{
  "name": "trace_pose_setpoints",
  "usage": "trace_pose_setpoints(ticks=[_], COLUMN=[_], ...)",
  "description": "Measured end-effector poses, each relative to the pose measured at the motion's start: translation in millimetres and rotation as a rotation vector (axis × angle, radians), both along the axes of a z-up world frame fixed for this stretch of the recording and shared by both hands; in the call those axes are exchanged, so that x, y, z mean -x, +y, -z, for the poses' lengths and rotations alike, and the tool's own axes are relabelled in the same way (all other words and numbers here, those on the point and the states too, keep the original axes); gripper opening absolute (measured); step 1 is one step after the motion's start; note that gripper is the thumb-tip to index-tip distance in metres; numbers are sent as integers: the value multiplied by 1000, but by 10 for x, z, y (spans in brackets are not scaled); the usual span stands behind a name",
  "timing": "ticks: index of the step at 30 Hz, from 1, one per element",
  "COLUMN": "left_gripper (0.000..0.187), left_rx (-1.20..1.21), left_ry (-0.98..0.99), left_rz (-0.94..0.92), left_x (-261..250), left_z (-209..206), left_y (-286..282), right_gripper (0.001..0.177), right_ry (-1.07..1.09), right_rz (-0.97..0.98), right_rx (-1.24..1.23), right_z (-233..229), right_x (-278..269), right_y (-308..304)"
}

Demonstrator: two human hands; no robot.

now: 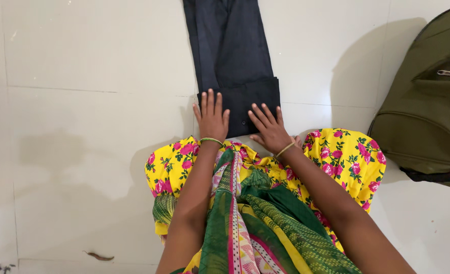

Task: The person folds a black long-sleeved shirt on the floor by smoothing out the fabric, folding in the sleeves and sides, and then folding the body of the shirt into a square shape.

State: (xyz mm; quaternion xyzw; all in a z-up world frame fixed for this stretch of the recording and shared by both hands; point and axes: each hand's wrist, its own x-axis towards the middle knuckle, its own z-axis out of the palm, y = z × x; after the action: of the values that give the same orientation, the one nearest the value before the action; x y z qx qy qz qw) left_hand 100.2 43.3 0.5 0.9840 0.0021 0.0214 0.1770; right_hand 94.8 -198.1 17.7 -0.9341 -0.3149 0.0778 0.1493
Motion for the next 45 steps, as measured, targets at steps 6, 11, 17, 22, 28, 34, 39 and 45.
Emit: trace_pose_setpoints(ticks=[6, 11, 17, 22, 28, 34, 39, 45], left_gripper=[70, 81, 91, 109, 81, 57, 28, 31], left_rx=[-99, -229, -169, -312, -265, -202, -32, 294], left_ry=[206, 323, 166, 471, 176, 73, 33, 429], left_rz=[-44, -14, -25, 136, 89, 124, 165, 267], left_x=[37, 6, 204, 476, 462, 467, 479, 476], left_z=[27, 104, -338, -345, 282, 245, -200, -1007], left_y=[0, -50, 21, 23, 53, 101, 107, 147], right_gripper=[90, 90, 103, 99, 79, 63, 84, 31], right_ry=[111, 111, 123, 130, 105, 38, 246, 305], right_rz=[71, 52, 191, 224, 211, 181, 36, -76], right_rx=[146, 179, 262, 204, 250, 264, 257, 40], right_z=[182, 218, 34, 143, 382, 262, -168, -555], right_x=[5, -33, 28, -33, -30, -132, -331, -249], right_y=[-81, -78, -164, -261, -332, -397, -652, -1209])
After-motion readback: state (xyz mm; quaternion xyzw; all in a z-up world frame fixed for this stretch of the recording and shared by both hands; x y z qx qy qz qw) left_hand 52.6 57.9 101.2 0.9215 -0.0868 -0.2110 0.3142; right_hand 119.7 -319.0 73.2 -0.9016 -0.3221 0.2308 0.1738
